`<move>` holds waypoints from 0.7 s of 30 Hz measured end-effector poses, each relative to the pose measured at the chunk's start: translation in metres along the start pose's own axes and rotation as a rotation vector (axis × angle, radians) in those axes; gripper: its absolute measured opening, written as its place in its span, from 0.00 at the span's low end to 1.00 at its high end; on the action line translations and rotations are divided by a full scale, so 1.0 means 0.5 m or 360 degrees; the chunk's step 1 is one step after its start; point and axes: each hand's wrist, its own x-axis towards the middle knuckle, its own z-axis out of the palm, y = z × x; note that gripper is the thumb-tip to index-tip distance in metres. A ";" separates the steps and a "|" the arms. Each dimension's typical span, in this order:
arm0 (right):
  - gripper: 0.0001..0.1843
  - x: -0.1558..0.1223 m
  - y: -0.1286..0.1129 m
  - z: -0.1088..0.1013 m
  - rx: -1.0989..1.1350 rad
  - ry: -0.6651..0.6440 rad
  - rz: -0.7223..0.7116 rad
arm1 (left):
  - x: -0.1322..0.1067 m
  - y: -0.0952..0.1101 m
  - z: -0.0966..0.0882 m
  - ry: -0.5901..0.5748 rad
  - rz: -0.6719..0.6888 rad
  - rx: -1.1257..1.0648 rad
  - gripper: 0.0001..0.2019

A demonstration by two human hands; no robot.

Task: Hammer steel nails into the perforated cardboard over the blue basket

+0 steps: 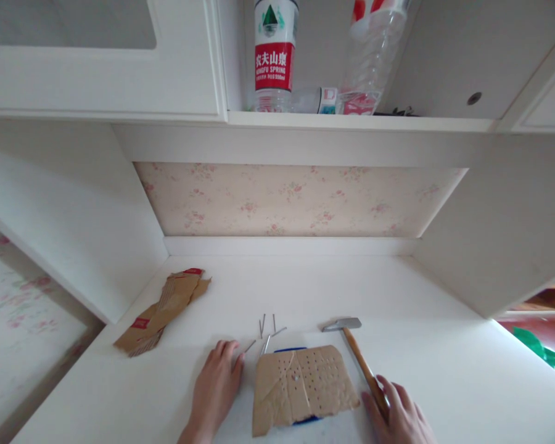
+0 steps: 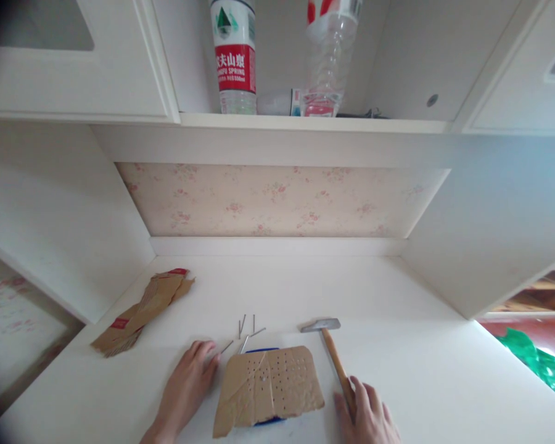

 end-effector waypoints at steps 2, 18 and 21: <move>0.29 -0.002 -0.014 -0.008 -0.0055 -0.0035 -0.0022 | 0.010 0.007 0.006 -0.0036 0.0046 0.0039 0.11; 0.30 -0.016 -0.036 -0.028 -0.0041 -0.0069 -0.0036 | 0.008 -0.027 0.062 -0.0147 0.0161 0.0125 0.13; 0.29 -0.017 -0.025 -0.023 -0.0025 -0.0080 -0.0054 | 0.004 -0.018 0.059 -0.0151 0.0143 0.0107 0.15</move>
